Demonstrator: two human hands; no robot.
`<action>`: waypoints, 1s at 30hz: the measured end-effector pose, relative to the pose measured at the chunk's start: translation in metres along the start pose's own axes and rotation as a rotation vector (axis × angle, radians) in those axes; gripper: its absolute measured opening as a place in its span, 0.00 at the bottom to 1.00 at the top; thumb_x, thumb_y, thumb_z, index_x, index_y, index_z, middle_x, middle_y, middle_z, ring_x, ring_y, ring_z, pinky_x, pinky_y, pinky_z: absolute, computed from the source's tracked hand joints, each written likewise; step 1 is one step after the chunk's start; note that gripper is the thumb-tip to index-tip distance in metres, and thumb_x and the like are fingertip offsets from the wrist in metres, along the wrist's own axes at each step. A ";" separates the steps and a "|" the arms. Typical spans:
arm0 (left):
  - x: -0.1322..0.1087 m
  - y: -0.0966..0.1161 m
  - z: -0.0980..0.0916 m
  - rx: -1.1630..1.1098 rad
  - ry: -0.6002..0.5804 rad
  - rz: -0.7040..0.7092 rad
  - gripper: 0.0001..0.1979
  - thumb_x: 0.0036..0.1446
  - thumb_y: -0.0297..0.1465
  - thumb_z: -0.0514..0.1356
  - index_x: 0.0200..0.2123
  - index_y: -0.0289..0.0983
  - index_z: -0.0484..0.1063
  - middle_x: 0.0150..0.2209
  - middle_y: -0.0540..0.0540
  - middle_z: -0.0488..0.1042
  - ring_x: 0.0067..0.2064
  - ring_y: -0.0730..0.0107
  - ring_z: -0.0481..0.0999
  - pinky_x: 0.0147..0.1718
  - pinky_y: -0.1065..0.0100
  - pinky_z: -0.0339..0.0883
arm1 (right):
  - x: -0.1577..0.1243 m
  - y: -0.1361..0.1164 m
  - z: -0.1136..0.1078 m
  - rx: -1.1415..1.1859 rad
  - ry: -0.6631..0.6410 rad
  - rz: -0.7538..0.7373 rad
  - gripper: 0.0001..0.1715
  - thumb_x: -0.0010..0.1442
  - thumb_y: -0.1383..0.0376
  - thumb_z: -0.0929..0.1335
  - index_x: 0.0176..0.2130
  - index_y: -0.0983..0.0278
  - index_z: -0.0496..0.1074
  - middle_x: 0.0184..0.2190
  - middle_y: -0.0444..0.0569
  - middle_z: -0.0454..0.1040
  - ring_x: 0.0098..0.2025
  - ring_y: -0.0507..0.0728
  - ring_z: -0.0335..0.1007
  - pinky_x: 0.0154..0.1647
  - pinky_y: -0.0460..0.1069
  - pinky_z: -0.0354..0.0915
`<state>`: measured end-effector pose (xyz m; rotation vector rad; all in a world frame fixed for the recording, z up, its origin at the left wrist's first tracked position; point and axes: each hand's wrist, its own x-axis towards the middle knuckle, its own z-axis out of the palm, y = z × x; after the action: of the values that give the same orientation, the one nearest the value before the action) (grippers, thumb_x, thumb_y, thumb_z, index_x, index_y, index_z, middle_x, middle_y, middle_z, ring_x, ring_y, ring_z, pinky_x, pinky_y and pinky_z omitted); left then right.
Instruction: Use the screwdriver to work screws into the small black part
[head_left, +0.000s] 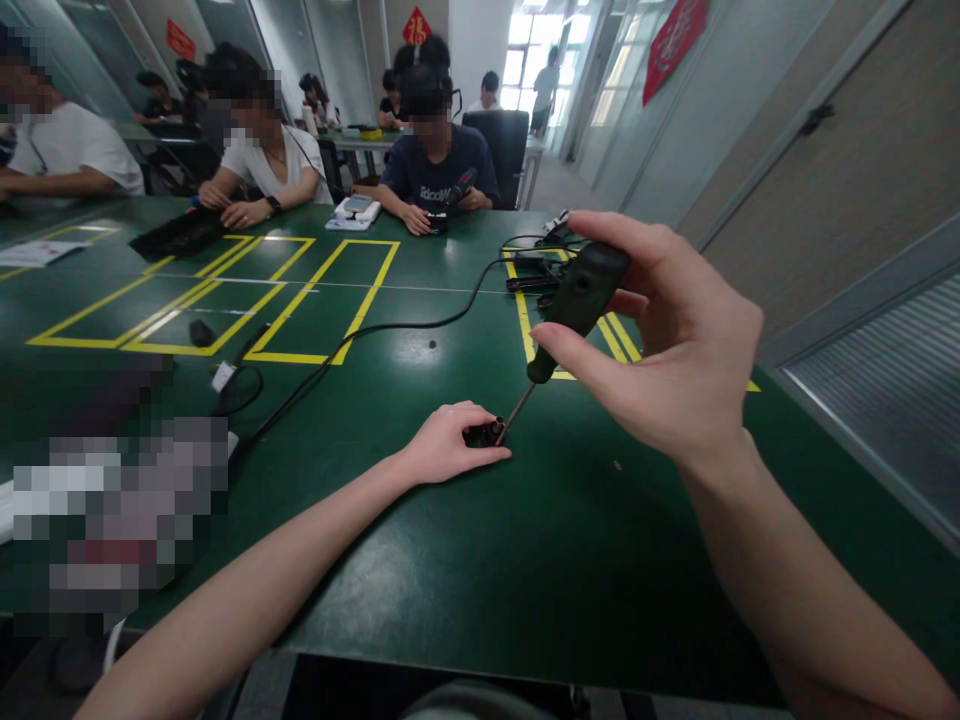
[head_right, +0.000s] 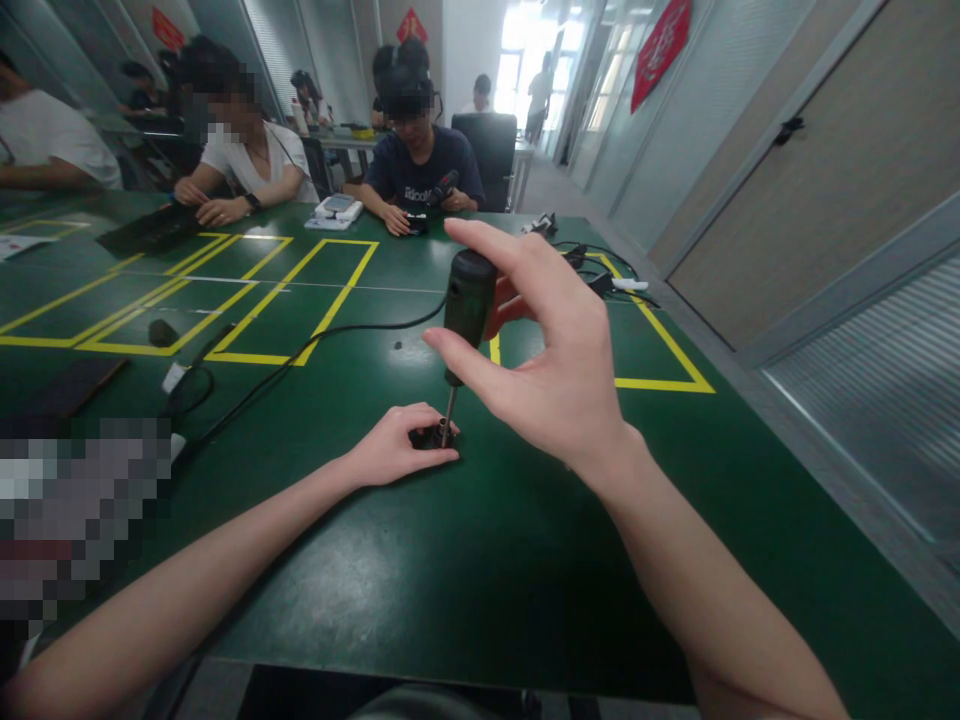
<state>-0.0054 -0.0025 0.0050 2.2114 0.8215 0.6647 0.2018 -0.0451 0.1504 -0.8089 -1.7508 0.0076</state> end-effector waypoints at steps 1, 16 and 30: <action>0.000 0.000 0.000 0.000 -0.001 -0.001 0.14 0.63 0.41 0.73 0.44 0.36 0.84 0.41 0.43 0.84 0.43 0.59 0.82 0.45 0.61 0.74 | 0.000 0.001 0.001 0.015 -0.013 0.002 0.37 0.60 0.64 0.79 0.66 0.49 0.76 0.56 0.49 0.82 0.51 0.65 0.82 0.43 0.56 0.81; 0.001 0.000 0.000 0.006 0.003 -0.009 0.15 0.62 0.40 0.73 0.45 0.36 0.84 0.41 0.43 0.84 0.43 0.59 0.82 0.44 0.62 0.74 | -0.001 -0.001 0.004 0.144 -0.077 0.063 0.45 0.60 0.70 0.75 0.71 0.44 0.70 0.65 0.46 0.78 0.54 0.65 0.82 0.51 0.60 0.81; 0.000 -0.001 0.001 0.012 0.000 -0.016 0.15 0.62 0.41 0.73 0.45 0.37 0.84 0.41 0.43 0.84 0.42 0.60 0.82 0.44 0.62 0.74 | -0.002 -0.005 0.002 0.187 -0.052 0.128 0.37 0.58 0.70 0.78 0.61 0.41 0.77 0.53 0.44 0.82 0.51 0.66 0.84 0.48 0.61 0.83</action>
<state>-0.0053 -0.0023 0.0040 2.2137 0.8444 0.6538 0.1975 -0.0496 0.1497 -0.7870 -1.7152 0.2765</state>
